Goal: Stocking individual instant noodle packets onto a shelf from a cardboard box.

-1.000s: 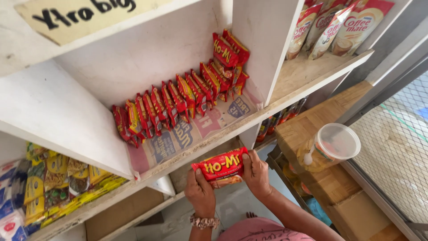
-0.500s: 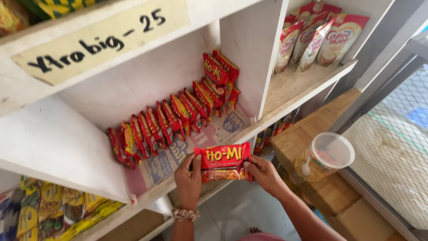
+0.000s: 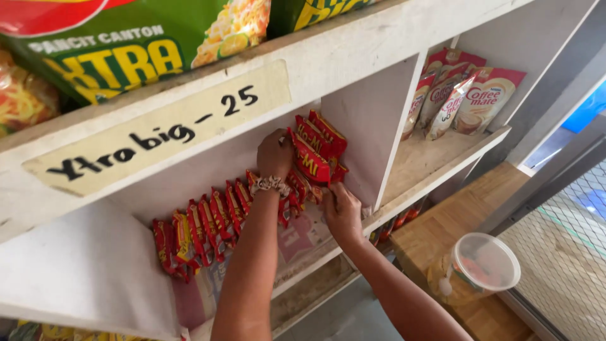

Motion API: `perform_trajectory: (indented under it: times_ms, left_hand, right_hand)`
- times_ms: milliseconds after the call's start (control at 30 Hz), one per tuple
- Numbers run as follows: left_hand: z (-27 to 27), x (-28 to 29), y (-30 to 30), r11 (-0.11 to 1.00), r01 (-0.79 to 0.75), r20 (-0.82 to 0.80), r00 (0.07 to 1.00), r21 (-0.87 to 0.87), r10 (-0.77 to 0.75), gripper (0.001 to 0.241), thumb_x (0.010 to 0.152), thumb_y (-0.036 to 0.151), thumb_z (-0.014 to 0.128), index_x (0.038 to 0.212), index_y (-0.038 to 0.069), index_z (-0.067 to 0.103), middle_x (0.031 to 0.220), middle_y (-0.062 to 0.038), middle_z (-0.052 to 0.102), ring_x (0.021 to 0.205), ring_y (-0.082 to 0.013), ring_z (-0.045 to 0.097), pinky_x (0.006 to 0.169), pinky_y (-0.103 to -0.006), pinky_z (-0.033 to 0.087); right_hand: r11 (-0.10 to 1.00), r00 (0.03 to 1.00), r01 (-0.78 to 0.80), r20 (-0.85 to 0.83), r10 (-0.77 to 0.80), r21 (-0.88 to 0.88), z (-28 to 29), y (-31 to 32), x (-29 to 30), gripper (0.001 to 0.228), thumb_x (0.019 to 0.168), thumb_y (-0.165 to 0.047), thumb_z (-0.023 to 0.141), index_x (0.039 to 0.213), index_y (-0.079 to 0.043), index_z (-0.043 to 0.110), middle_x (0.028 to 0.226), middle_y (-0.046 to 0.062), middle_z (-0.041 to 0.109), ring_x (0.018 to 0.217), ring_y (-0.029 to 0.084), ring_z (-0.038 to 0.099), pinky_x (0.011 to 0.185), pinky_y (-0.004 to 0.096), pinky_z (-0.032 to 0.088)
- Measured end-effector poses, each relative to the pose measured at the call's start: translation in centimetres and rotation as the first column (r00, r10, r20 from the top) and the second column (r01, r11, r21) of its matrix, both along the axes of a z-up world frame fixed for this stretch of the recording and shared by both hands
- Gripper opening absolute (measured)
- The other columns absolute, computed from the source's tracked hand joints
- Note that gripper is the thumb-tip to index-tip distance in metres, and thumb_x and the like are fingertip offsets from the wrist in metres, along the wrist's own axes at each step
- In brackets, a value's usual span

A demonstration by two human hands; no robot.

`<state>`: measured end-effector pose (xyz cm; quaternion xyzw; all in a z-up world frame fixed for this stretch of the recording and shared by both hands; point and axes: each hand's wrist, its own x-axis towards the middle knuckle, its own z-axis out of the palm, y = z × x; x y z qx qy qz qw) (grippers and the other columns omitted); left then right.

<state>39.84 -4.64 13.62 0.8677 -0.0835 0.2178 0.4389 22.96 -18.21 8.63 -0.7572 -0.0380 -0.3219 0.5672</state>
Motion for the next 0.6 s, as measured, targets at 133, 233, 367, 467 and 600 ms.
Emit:
perform_trajectory:
  times_ms: [133, 233, 367, 467, 600]
  left_hand:
    - [-2.9, 4.7, -1.4, 0.989, -0.141, 0.184, 0.974, 0.053, 0.129, 0.026, 0.092, 0.019, 0.063, 0.113, 0.011, 0.078, 0.113, -0.016, 0.075, 0.095, -0.0350, 0.072, 0.082, -0.0464, 0.057]
    - [-2.8, 5.0, -2.4, 0.952, -0.226, -0.044, 0.970, 0.208, 0.239, 0.022, 0.097, 0.025, 0.064, 0.107, 0.013, 0.079, 0.098, -0.014, 0.076, 0.085, -0.0345, 0.072, 0.076, -0.0480, 0.059]
    - [-3.6, 5.0, -2.8, 0.940, -0.289, 0.065, 0.957, 0.180, 0.282, 0.024, 0.098, 0.026, 0.064, 0.105, 0.009, 0.078, 0.086, -0.016, 0.074, 0.071, -0.0350, 0.071, 0.063, -0.0480, 0.058]
    - [-3.7, 4.8, -3.5, 0.936, -0.301, 0.058, 0.954, 0.184, 0.295, 0.027, 0.100, 0.028, 0.063, 0.104, 0.006, 0.077, 0.083, -0.018, 0.074, 0.068, -0.0349, 0.071, 0.061, -0.0475, 0.058]
    - [-2.2, 3.1, -3.9, 0.954, -0.291, -0.134, 0.945, 0.072, 0.298, 0.035, 0.106, 0.031, 0.059, 0.100, 0.001, 0.077, 0.087, -0.020, 0.074, 0.071, -0.0327, 0.072, 0.066, -0.0449, 0.060]
  right_hand:
    - [0.991, 0.993, 0.112, 0.048, -0.109, -0.070, -1.8, 0.7, 3.9, 0.006, 0.101, -0.007, 0.060, 0.099, -0.001, 0.062, 0.078, 0.011, 0.071, 0.065, 0.017, 0.076, 0.053, 0.032, 0.057]
    - [0.991, 0.990, 0.118, -0.074, -0.123, -0.065, -2.3, 1.0, 4.9, 0.009, 0.103, -0.008, 0.058, 0.098, -0.003, 0.063, 0.072, 0.011, 0.072, 0.068, 0.016, 0.078, 0.050, 0.033, 0.056]
    - [0.971, 0.974, 0.192, -0.094, -0.206, -0.139, -3.9, 1.3, 5.9, 0.010, 0.098, -0.012, 0.060, 0.101, -0.004, 0.066, 0.074, 0.018, 0.070, 0.065, 0.033, 0.073, 0.055, 0.043, 0.053]
    - [0.943, 0.952, 0.269, -0.093, -0.291, -0.196, -4.6, 1.5, 6.4, 0.013, 0.096, -0.016, 0.062, 0.099, -0.005, 0.068, 0.076, 0.023, 0.068, 0.069, 0.042, 0.069, 0.057, 0.047, 0.051]
    - [0.959, 0.957, 0.257, -0.106, -0.269, -0.118, -4.2, 1.8, 6.4, 0.015, 0.096, -0.017, 0.062, 0.097, -0.004, 0.068, 0.084, 0.024, 0.070, 0.080, 0.045, 0.067, 0.063, 0.050, 0.051]
